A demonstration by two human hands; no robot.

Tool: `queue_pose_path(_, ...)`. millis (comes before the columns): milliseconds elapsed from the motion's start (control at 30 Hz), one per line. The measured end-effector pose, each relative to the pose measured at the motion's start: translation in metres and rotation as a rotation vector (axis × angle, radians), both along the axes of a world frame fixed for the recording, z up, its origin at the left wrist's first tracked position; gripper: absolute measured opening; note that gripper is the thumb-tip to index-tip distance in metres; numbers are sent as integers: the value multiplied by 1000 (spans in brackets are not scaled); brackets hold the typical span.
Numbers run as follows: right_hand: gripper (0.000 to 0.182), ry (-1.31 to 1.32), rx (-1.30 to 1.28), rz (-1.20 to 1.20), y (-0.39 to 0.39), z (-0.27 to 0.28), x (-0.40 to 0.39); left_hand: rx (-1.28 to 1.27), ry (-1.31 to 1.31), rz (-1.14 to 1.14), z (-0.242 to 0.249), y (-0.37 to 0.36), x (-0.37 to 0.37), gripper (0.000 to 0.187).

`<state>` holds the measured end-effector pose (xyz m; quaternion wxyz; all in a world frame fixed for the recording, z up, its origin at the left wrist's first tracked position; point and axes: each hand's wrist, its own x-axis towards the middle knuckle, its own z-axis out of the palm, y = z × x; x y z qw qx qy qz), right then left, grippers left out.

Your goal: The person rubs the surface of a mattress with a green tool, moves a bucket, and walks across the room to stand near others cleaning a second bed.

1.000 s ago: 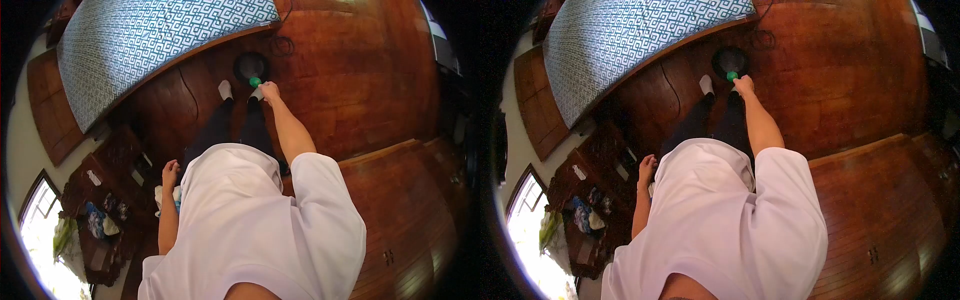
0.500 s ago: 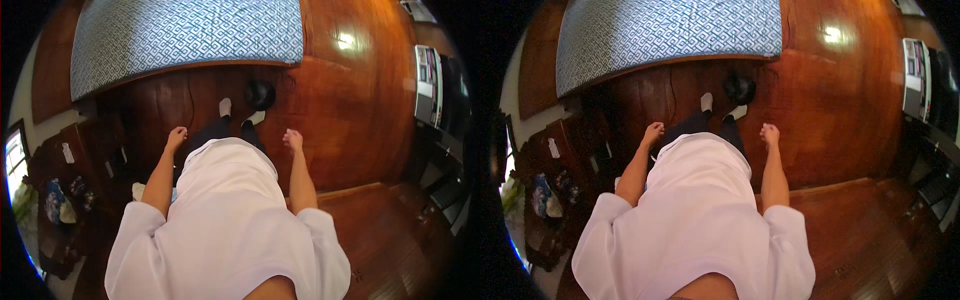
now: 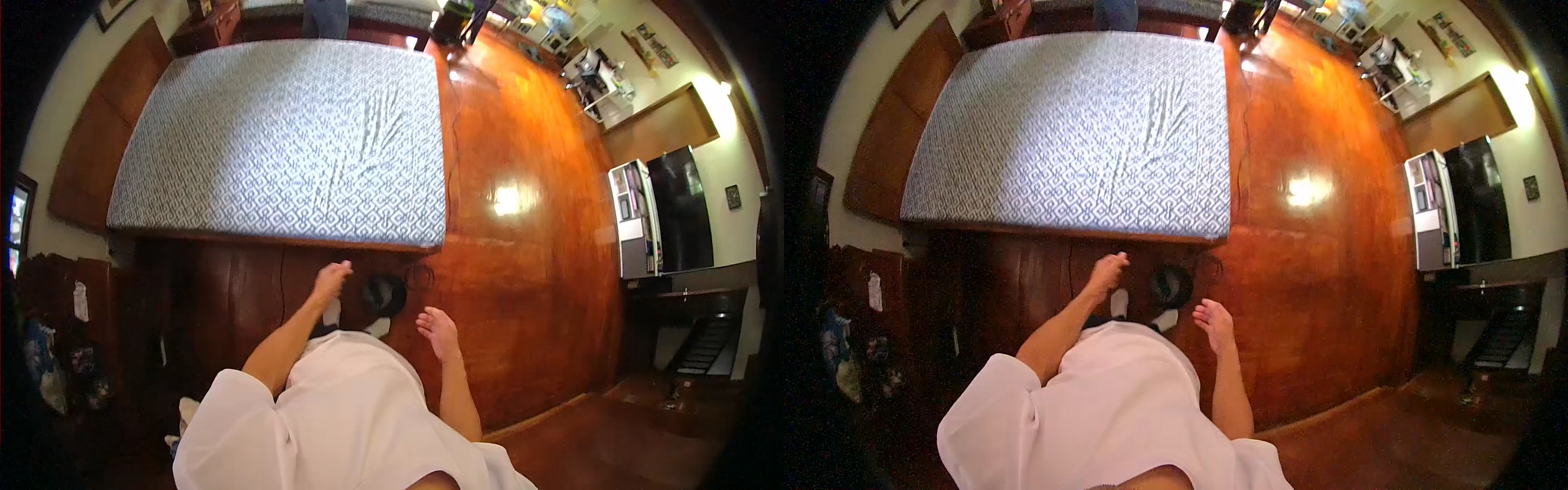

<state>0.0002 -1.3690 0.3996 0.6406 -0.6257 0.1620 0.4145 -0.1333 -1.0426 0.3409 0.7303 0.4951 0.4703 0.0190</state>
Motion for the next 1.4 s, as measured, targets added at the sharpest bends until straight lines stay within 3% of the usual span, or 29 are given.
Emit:
queue_pose_path(33, 42, -43, 152, 61, 25, 13, 11, -127, -155, -175, -4, -3, 17, 47)
queue_pose_path(67, 44, -81, 300, 124, 48, 26, 19, -288, -208, -232, 34, -13, 38, 56)
queue_pose_path(100, 44, -98, 314, 131, 74, 43, 24, -286, -303, -330, 69, -24, 50, 63)
queue_pose_path(167, 47, 19, 634, 110, 123, 70, 28, -387, -485, -482, 99, -38, 70, 50)
queue_pose_path(233, 49, 10, 703, 105, 150, 75, 28, -408, -537, -321, 106, -68, 82, 42)
queue_pose_path(267, 51, 9, 760, 91, 157, 76, 26, -477, -594, -131, 107, -75, 86, 32)
queue_pose_path(367, 44, 139, 885, 27, 170, 90, 20, -356, -622, -39, 86, -72, 89, 22)
queue_pose_path(433, 41, 122, 862, 40, 175, 77, 11, -274, -582, 20, 80, -79, 86, 31)
queue_pose_path(500, 38, 121, 725, 44, 176, 71, 0, -220, -347, 86, 75, -81, 74, 38)
queue_pose_path(533, 36, 134, 705, 72, 175, 69, -3, -195, -340, 32, 64, -80, 69, 54)
queue_pose_path(567, 36, 130, 705, 74, 174, 66, -4, -194, -345, 32, 64, -78, 67, 54)
queue_pose_path(633, 35, 139, 654, 98, 173, 61, -3, 42, -159, -116, 64, -72, 65, 52)
queue_pose_path(700, 35, 156, 697, 124, 162, 55, 9, 173, -238, -183, 63, -59, 65, 48)
queue_pose_path(767, 36, 80, 640, 423, 143, 61, 29, 50, -328, -576, 85, -38, 60, 49)
queue_pose_path(800, 34, -62, 411, 331, 136, 88, 20, 253, -244, -644, 79, -31, 60, 51)
queue_pose_path(833, 34, -66, 409, 334, 125, 78, 27, 254, -249, -641, 74, -22, 55, 51)
queue_pose_path(900, 38, -794, -323, 693, 86, 38, 42, 887, 32, -786, 62, -1, 37, 51)
queue_pose_path(967, 43, -995, -723, 787, 42, 19, 42, 923, 161, -770, 32, 20, 10, 47)
queue_pose_path(1033, 35, -960, -781, 756, -16, -35, 40, 913, 223, -642, -42, 38, -24, 42)
queue_pose_path(1100, 35, -349, -496, 380, -87, -120, 34, 462, 239, -401, -80, 52, -69, 37)
queue_pose_path(1167, 27, 72, -440, 43, -127, -115, -4, 220, 409, -228, -113, 57, -121, 34)
queue_pose_path(1200, 25, 226, -399, 27, -178, -165, -14, 195, 558, -144, -108, 51, -141, 32)
queue_pose_path(1233, 26, 219, -533, 68, -190, -161, -36, 168, 705, -60, -105, 44, -160, 30)
queue_pose_path(1267, 22, 139, -695, 52, -152, -74, -65, 179, 731, -40, -124, 39, -181, 29)
queue_pose_path(1300, 23, -78, -594, 20, -181, -104, -87, 191, 757, -19, -141, 35, -199, 27)
queue_pose_path(1400, 20, -68, -655, 203, -191, -111, -115, 98, 689, -65, -148, 24, -219, 26)
